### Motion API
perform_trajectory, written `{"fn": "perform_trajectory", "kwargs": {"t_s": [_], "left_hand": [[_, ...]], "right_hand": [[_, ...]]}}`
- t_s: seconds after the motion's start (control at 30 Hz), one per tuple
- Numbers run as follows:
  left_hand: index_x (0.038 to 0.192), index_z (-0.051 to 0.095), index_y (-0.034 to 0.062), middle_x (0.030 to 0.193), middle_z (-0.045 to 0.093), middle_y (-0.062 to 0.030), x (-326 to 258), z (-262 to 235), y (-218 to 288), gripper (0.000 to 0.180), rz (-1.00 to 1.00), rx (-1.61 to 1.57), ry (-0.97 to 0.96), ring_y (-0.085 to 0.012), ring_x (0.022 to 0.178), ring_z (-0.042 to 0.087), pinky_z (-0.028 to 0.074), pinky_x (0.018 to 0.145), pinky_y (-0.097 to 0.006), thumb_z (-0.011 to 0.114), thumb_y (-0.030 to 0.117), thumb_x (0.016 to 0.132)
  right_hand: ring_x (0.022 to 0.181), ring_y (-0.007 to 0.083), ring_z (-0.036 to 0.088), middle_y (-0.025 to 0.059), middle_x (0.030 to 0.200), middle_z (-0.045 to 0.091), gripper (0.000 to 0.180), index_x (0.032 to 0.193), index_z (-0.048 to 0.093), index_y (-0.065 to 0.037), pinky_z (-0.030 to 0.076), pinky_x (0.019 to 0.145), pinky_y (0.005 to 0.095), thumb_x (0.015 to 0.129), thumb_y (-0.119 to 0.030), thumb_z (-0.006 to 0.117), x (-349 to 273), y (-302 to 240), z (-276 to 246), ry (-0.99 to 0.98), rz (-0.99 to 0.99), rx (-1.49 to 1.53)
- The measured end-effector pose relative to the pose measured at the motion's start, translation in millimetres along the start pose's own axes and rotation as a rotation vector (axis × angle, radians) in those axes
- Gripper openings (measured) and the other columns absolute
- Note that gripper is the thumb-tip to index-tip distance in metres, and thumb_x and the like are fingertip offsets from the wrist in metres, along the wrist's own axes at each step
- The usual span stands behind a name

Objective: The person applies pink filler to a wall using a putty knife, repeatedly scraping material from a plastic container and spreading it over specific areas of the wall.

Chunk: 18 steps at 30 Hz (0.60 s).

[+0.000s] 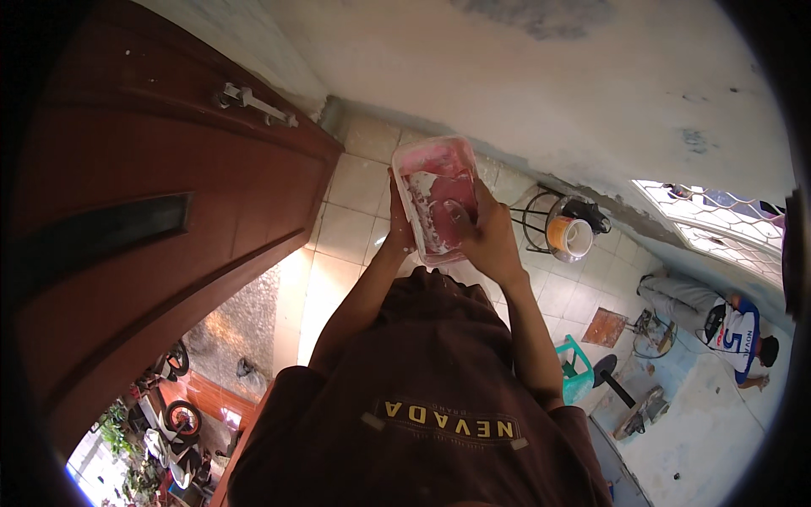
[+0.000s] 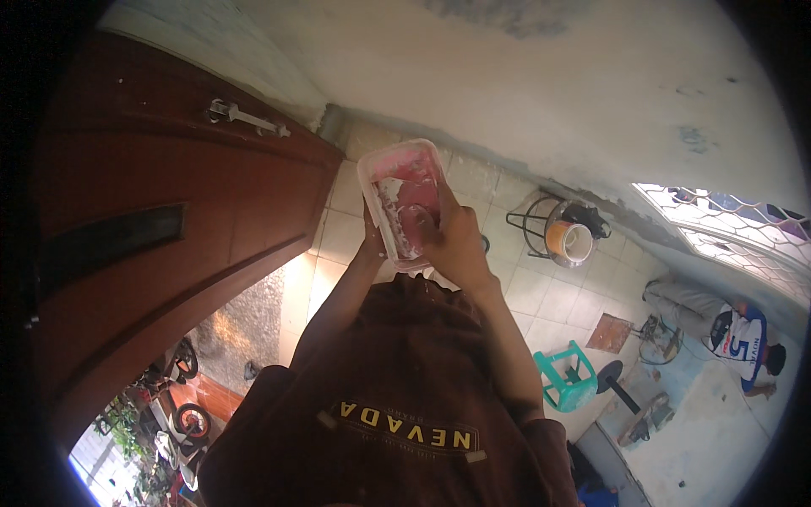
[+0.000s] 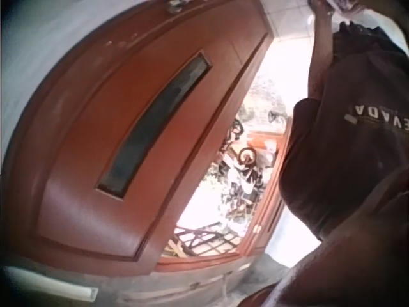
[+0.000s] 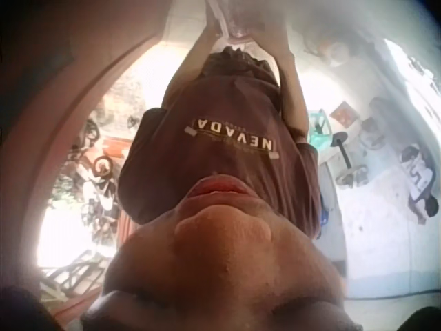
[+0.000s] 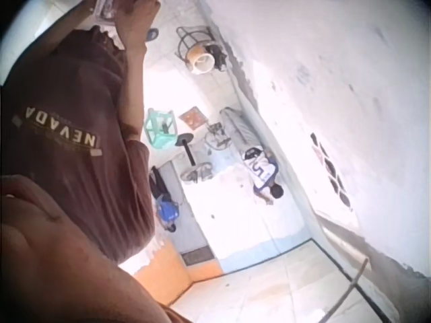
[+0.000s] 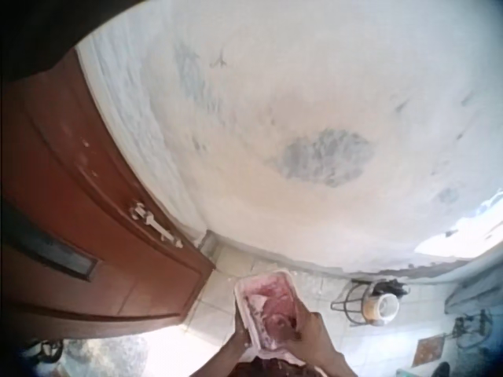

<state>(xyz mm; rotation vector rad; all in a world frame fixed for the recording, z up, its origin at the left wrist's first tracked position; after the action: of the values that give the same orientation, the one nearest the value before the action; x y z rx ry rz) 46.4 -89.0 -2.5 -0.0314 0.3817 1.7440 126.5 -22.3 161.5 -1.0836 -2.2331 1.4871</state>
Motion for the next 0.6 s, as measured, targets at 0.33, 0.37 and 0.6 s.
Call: {"fn": "perform_trajectory", "kwargs": {"t_s": [0.33, 0.37, 0.6], "left_hand": [[0.157, 0.043, 0.0084, 0.149, 0.057, -0.0153, 13, 23, 20, 0.083, 0.18, 0.182, 0.034, -0.0302, 0.135, 0.059, 0.05, 0.114, -0.05, 0.034, 0.072, 0.106], [0.157, 0.043, 0.0083, 0.149, 0.057, -0.0153, 16, 30, 16, 0.083, 0.161, 0.166, 0.001, -0.0307, 0.135, 0.059, 0.05, 0.113, -0.051, 0.033, 0.072, 0.106], [0.157, 0.044, 0.0106, 0.148, 0.059, -0.015, 57, 63, -32, 0.08, 0.15, 0.217, 0.003, -0.0348, 0.132, 0.062, 0.053, 0.11, -0.056, 0.037, 0.07, 0.105]], "right_hand": [[0.104, 0.0141, 0.07, 0.0084, 0.116, 0.071, 0.045, 0.143, 0.053, 0.005, 0.056, 0.095, 0.0313, 0.104, -0.013, 0.065, -14, 70, -27, 0.086, 0.195, 1.152], [0.107, 0.0153, 0.07, 0.0091, 0.12, 0.071, 0.046, 0.145, 0.052, 0.005, 0.056, 0.099, 0.0326, 0.104, -0.011, 0.063, -18, 68, -25, 0.063, 0.225, 1.347], [0.087, 0.0179, 0.067, 0.0121, 0.111, 0.07, 0.05, 0.147, 0.051, 0.004, 0.061, 0.077, 0.0291, 0.1, -0.01, 0.061, -30, 102, -70, -0.296, 0.018, 2.078]]}}
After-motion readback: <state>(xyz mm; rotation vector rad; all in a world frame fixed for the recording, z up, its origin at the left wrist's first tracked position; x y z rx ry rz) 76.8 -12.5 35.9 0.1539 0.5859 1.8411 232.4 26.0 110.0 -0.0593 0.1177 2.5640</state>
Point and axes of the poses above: each hand's wrist, its own x-axis towards the middle knuckle, its own z-axis out of the palm, y = z × x, the point moved 8 cm from there along x, towards the middle knuckle
